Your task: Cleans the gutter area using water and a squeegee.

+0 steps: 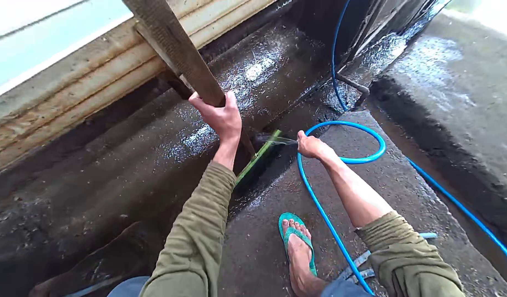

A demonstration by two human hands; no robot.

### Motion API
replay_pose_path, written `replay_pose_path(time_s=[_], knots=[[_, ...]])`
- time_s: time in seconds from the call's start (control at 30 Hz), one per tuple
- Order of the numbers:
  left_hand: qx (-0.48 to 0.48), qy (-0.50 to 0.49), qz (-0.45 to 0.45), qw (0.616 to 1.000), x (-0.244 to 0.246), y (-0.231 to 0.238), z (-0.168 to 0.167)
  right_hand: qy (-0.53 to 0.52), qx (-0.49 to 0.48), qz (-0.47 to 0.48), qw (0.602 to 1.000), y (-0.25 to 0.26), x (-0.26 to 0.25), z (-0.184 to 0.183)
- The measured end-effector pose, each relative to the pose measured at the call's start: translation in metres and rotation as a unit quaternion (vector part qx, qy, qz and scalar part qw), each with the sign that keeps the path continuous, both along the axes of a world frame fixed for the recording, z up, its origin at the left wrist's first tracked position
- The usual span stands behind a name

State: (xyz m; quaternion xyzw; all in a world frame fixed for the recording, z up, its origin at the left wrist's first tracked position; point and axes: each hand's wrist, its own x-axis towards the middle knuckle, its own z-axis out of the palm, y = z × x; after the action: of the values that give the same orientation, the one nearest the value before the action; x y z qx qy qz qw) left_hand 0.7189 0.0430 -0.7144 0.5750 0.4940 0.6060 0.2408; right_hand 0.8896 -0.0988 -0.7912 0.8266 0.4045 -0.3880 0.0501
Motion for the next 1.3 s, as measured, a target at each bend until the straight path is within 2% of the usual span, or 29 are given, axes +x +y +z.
replay_pose_path(time_s=[0.17, 0.3, 0.43, 0.6, 0.77, 0.87, 0.93, 1.03, 1.17, 1.3], knots=[[0.102, -0.101, -0.054, 0.988, -0.017, -0.03, 0.04, -0.011, 0.066, -0.015, 0.998, -0.007, 0.022, 0.021], [0.161, -0.204, -0.114, 0.959, -0.055, -0.039, 0.048, -0.024, 0.074, 0.014, 0.997, -0.01, 0.023, 0.043], [0.166, -0.181, -0.178, 0.953, -0.119, -0.042, 0.048, -0.009, 0.027, 0.103, 0.994, -0.008, 0.01, 0.051], [0.215, -0.203, -0.214, 0.931, -0.202, -0.016, 0.06, -0.001, 0.006, 0.194, 0.981, 0.005, -0.015, 0.068], [0.228, -0.221, -0.228, 0.92, -0.283, -0.006, 0.076, -0.008, 0.01, 0.237, 0.971, 0.024, -0.051, 0.078], [0.228, -0.199, -0.221, 0.927, -0.339, -0.002, 0.071, -0.007, 0.026, 0.24, 0.97, 0.032, -0.073, 0.074], [0.15, -0.215, -0.171, 0.95, -0.38, -0.005, 0.059, 0.003, 0.024, 0.242, 0.97, 0.036, -0.088, 0.069], [0.041, -0.255, 0.004, 0.966, -0.422, -0.007, 0.038, 0.02, -0.009, 0.257, 0.966, 0.034, -0.11, 0.056], [0.049, -0.269, 0.183, 0.944, -0.458, -0.003, 0.02, 0.045, -0.022, 0.272, 0.961, 0.031, -0.13, 0.04], [0.041, -0.28, 0.253, 0.925, -0.473, -0.008, 0.009, 0.069, 0.004, 0.269, 0.961, 0.028, -0.142, 0.032]])
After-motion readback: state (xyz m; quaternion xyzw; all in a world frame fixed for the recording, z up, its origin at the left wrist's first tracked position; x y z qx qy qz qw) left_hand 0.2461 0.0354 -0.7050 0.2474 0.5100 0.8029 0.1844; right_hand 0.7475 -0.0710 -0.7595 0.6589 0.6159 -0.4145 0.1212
